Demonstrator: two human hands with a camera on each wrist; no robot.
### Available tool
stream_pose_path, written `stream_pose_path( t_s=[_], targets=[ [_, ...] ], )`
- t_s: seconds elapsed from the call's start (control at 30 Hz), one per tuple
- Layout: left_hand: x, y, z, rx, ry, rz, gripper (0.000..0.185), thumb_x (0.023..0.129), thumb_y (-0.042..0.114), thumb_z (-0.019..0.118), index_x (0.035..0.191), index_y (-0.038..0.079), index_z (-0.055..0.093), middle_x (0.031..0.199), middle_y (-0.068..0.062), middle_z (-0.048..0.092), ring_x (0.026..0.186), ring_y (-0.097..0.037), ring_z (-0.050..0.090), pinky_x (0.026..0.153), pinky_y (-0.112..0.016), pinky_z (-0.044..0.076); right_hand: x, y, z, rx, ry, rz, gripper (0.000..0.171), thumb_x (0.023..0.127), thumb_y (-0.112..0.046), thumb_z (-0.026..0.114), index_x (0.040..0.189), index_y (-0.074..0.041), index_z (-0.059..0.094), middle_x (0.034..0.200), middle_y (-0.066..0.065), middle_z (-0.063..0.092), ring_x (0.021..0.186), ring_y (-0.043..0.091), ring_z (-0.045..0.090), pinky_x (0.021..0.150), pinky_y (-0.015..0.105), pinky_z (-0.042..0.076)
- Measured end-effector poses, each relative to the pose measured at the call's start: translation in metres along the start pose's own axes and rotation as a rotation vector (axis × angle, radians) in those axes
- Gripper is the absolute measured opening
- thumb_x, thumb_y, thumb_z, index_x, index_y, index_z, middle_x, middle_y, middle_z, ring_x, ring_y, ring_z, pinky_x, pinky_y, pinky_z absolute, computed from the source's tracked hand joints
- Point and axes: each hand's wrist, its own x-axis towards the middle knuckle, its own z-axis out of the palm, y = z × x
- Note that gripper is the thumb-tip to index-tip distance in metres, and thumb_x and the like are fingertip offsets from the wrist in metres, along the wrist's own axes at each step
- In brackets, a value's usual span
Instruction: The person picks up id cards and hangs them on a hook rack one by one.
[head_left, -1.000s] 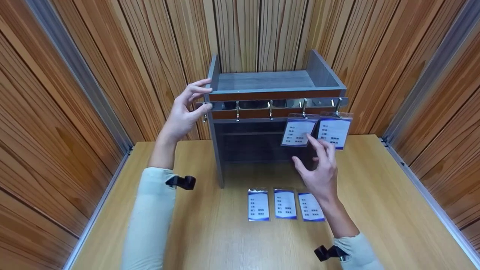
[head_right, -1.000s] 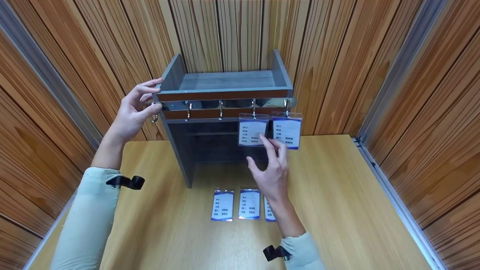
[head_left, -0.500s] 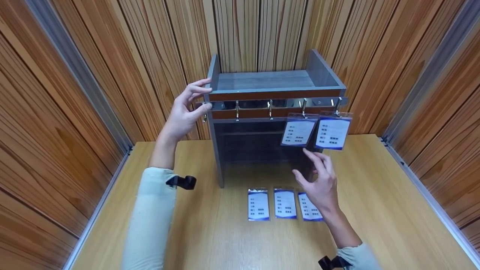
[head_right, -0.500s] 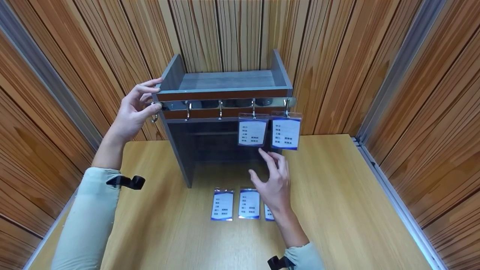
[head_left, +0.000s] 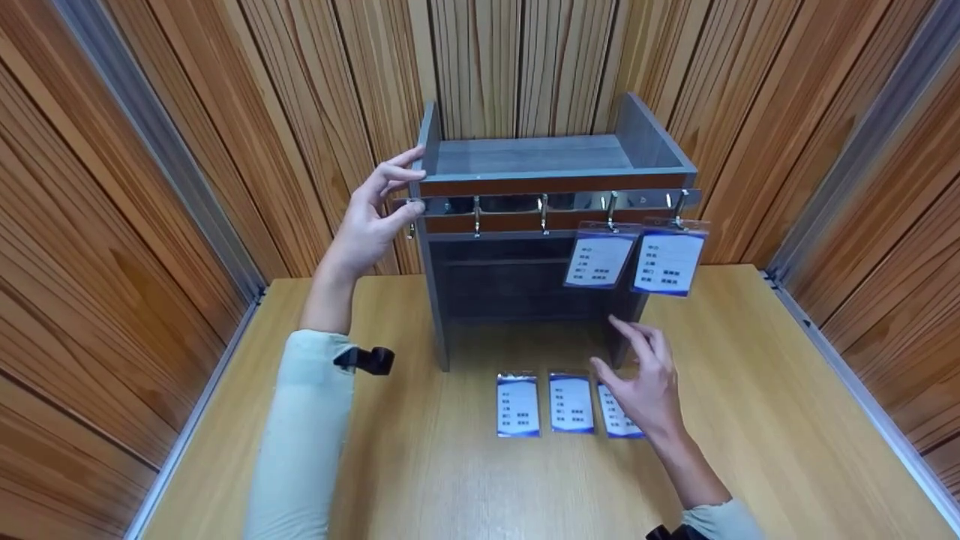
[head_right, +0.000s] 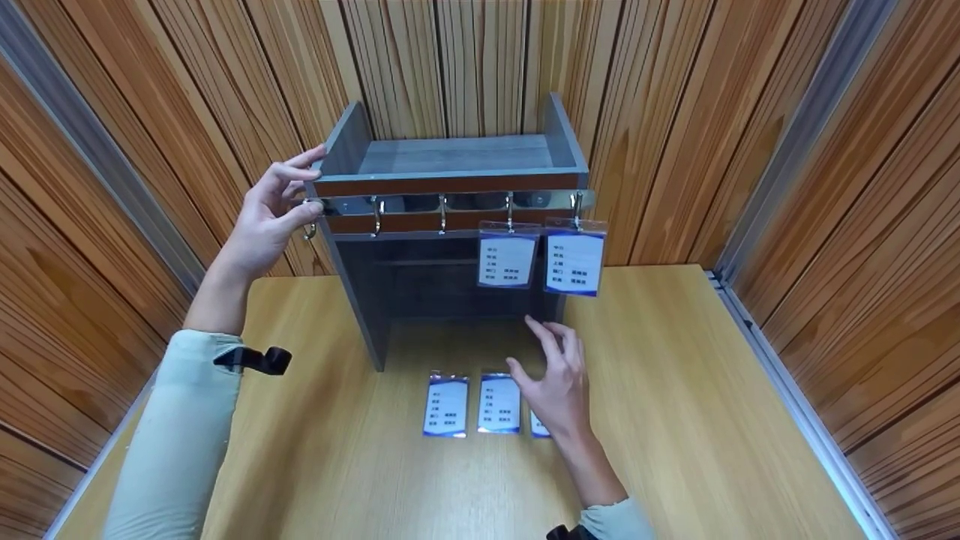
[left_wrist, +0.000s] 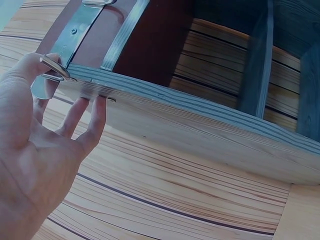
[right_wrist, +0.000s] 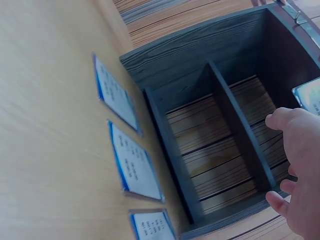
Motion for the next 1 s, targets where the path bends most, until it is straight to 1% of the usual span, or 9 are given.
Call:
stream_pose_path(
  t_s=[0.07, 0.13, 0.17, 0.3, 0.47, 0.6, 0.73, 0.87, 1.0],
  targets=[
    [0.000, 0.000, 0.000, 0.007, 0.000, 0.007, 0.032, 0.109, 0.000, 0.064, 0.141, -0.003, 0.061, 0.179, -0.012, 0.047, 0.162, -0.033, 0.048, 0.138, -0.061, 0.031, -0.002, 0.003, -0.001, 0.000, -0.012, 0.012, 0.068, 0.087, -0.009, 0.094, 0.151, -0.010, 0.071, 0.142, 0.025, 0.062, 0.133, 0.042, 0.061, 0.105, 0.046, 0.055],
    [0.001, 0.000, 0.000, 0.011, 0.000, 0.016, 0.033, 0.109, 0.000, 0.064, 0.141, -0.004, 0.061, 0.178, -0.014, 0.048, 0.162, -0.033, 0.048, 0.138, -0.061, 0.029, -0.004, 0.006, -0.003, 0.002, -0.031, 0.039, 0.068, 0.087, -0.010, 0.095, 0.151, -0.010, 0.070, 0.145, 0.026, 0.060, 0.138, 0.045, 0.057, 0.110, 0.063, 0.052],
    [0.001, 0.000, 0.000, 0.013, 0.000, 0.019, 0.033, 0.109, 0.000, 0.064, 0.141, -0.004, 0.061, 0.177, -0.014, 0.049, 0.162, -0.033, 0.048, 0.139, -0.061, 0.029, -0.005, 0.007, -0.004, 0.002, -0.041, 0.054, 0.068, 0.087, -0.011, 0.095, 0.151, -0.010, 0.070, 0.147, 0.027, 0.059, 0.139, 0.046, 0.056, 0.113, 0.068, 0.050],
    [0.000, -0.001, 0.000, 0.009, 0.002, 0.025, 0.032, 0.109, 0.000, 0.064, 0.141, -0.002, 0.063, 0.176, -0.015, 0.049, 0.162, -0.034, 0.049, 0.138, -0.064, 0.028, -0.007, 0.012, -0.009, -0.010, -0.078, 0.104, 0.070, 0.087, -0.013, 0.096, 0.152, -0.011, 0.070, 0.151, 0.027, 0.055, 0.142, 0.045, 0.051, 0.114, 0.069, 0.046],
    [-0.001, -0.002, -0.001, 0.002, 0.008, 0.020, 0.031, 0.109, 0.000, 0.064, 0.140, -0.002, 0.063, 0.176, -0.014, 0.050, 0.162, -0.034, 0.049, 0.138, -0.065, 0.029, -0.009, 0.020, -0.015, -0.035, -0.107, 0.111, 0.071, 0.086, -0.015, 0.096, 0.152, -0.012, 0.069, 0.151, 0.027, 0.054, 0.143, 0.044, 0.049, 0.113, 0.067, 0.046],
    [-0.002, -0.001, 0.000, 0.010, 0.006, 0.004, 0.032, 0.109, 0.001, 0.064, 0.142, -0.002, 0.062, 0.176, -0.012, 0.050, 0.162, -0.033, 0.048, 0.138, -0.062, 0.031, -0.012, 0.026, -0.020, -0.053, -0.114, 0.111, 0.072, 0.085, -0.014, 0.096, 0.152, -0.011, 0.070, 0.152, 0.029, 0.053, 0.143, 0.046, 0.048, 0.113, 0.072, 0.048],
    [-0.001, 0.000, 0.000, 0.011, 0.007, -0.004, 0.033, 0.109, 0.001, 0.064, 0.142, -0.003, 0.061, 0.176, -0.011, 0.049, 0.162, -0.033, 0.048, 0.137, -0.062, 0.032, -0.014, 0.030, -0.024, -0.079, -0.128, 0.120, 0.073, 0.086, -0.016, 0.095, 0.153, -0.012, 0.068, 0.156, 0.030, 0.050, 0.145, 0.048, 0.047, 0.114, 0.078, 0.047],
    [-0.001, 0.001, 0.001, -0.011, 0.010, -0.008, 0.033, 0.108, -0.001, 0.065, 0.141, -0.005, 0.061, 0.176, -0.013, 0.049, 0.161, -0.035, 0.049, 0.137, -0.061, 0.032, -0.016, 0.033, -0.027, -0.095, -0.158, 0.140, 0.076, 0.086, -0.019, 0.094, 0.156, -0.011, 0.065, 0.159, 0.031, 0.048, 0.147, 0.051, 0.044, 0.114, 0.080, 0.044],
    [-0.001, 0.002, 0.001, -0.016, 0.007, -0.007, 0.032, 0.109, -0.002, 0.064, 0.141, -0.003, 0.062, 0.177, -0.013, 0.049, 0.161, -0.035, 0.049, 0.137, -0.062, 0.032, -0.018, 0.036, -0.029, -0.116, -0.200, 0.180, 0.079, 0.086, -0.024, 0.094, 0.157, -0.012, 0.063, 0.163, 0.031, 0.045, 0.150, 0.052, 0.040, 0.117, 0.079, 0.040]
  ],
)
